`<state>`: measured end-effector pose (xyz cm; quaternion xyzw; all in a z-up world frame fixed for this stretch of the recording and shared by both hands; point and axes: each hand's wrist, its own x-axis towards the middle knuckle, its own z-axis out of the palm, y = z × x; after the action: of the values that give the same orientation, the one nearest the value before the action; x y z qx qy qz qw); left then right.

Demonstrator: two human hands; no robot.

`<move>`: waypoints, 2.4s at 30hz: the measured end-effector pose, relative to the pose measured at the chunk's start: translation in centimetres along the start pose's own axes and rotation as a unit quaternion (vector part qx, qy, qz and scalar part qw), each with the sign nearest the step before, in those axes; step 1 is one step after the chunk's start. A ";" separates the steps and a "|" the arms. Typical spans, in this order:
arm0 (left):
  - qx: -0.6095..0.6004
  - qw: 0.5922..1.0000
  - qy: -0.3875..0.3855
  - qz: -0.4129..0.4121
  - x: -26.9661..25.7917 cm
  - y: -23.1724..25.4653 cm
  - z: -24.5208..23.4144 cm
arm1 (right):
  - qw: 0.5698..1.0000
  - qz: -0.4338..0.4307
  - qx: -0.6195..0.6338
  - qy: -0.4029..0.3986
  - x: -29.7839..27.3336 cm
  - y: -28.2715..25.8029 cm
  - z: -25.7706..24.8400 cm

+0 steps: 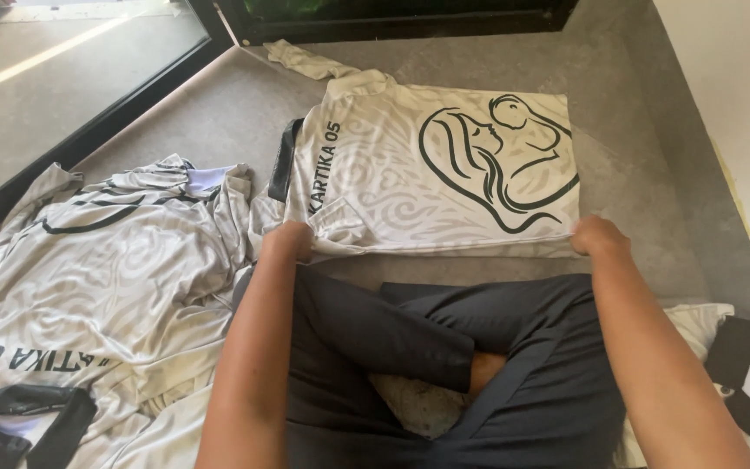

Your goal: Folding a long-sleeved jersey into a neat rectangle on the floor.

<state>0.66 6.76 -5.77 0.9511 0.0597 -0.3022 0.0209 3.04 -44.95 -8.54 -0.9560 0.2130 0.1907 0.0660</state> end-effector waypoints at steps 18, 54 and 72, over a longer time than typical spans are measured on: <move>-0.016 0.987 -0.046 0.152 -0.1 -0.4 -8.8 | 0.959 -0.053 0.168 -0.220 4.0 2.6 0.4; -0.330 0.936 0.108 0.057 6.4 -5.1 -3.6 | 0.928 0.052 0.366 -0.053 -1.0 -1.2 -2.9; -0.207 0.966 -0.116 -0.100 3.3 -2.7 -6.8 | 0.990 0.024 0.140 0.019 9.2 7.5 4.5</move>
<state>6.86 10.32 -2.11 0.8736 0.2127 -0.3924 0.1938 5.95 -54.23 -16.62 -0.9354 0.2613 0.1422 0.1910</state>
